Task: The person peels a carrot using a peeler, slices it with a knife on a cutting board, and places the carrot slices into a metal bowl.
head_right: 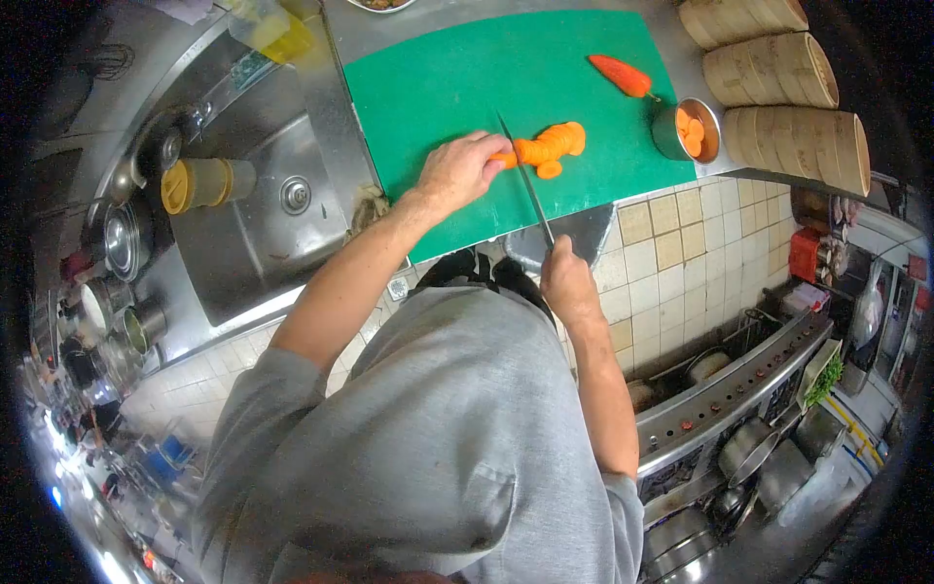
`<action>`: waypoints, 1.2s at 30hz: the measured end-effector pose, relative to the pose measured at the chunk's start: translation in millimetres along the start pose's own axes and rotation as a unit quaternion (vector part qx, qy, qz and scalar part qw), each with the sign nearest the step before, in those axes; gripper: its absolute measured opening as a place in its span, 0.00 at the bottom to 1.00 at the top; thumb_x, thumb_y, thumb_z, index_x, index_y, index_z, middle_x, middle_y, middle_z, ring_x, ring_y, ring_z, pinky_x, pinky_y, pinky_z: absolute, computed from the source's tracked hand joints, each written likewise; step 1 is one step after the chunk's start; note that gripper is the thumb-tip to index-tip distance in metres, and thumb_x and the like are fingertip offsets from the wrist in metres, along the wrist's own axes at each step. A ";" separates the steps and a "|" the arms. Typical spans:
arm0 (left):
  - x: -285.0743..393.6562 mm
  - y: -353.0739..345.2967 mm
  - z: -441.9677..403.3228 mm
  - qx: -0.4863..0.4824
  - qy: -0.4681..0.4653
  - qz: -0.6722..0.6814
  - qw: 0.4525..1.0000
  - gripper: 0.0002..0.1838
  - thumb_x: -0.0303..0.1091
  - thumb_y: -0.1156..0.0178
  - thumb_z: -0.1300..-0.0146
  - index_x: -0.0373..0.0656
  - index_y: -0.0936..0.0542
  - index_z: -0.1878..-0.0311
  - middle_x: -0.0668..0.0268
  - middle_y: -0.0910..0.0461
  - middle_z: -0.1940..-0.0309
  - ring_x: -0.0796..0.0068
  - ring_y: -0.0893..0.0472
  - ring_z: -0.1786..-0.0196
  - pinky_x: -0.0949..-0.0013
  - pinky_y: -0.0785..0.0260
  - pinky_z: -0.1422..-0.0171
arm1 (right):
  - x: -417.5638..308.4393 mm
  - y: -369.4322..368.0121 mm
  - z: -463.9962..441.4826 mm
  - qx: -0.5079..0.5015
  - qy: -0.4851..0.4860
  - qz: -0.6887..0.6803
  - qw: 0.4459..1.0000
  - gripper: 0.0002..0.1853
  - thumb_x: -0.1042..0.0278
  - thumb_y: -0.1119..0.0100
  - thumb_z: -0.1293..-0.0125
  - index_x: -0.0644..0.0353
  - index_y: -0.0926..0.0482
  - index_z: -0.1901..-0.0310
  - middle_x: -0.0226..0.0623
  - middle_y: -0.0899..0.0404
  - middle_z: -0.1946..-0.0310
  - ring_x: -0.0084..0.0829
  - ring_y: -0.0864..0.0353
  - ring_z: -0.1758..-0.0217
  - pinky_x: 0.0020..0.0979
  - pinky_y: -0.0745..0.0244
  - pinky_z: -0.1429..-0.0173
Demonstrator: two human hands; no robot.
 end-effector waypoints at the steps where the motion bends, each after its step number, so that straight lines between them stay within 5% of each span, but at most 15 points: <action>1: 0.2 0.4 -0.1 -0.001 0.000 0.001 1.000 0.13 0.32 0.37 0.34 0.49 0.19 0.47 0.61 0.17 0.53 0.52 0.17 0.50 0.52 0.22 0.47 | -2.2 2.2 3.5 0.000 -0.001 0.000 1.000 0.08 0.73 0.46 0.28 0.66 0.35 0.57 0.65 0.21 0.74 0.68 0.19 0.65 0.61 0.26 0.64; 36: 1.1 2.9 6.9 -0.008 0.016 0.007 1.000 0.12 0.31 0.38 0.33 0.49 0.17 0.48 0.60 0.17 0.52 0.51 0.16 0.51 0.52 0.22 0.48 | 10.2 -22.6 -4.4 -0.017 -0.003 0.001 1.000 0.07 0.73 0.49 0.29 0.67 0.34 0.57 0.67 0.20 0.71 0.68 0.18 0.63 0.61 0.24 0.60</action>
Point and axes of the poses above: each hand's wrist, its own z-axis away from the middle knuckle, its own y-axis out of the back of the hand, x = y × z, the point moved 9 cm from there along -z, towards the middle knuckle
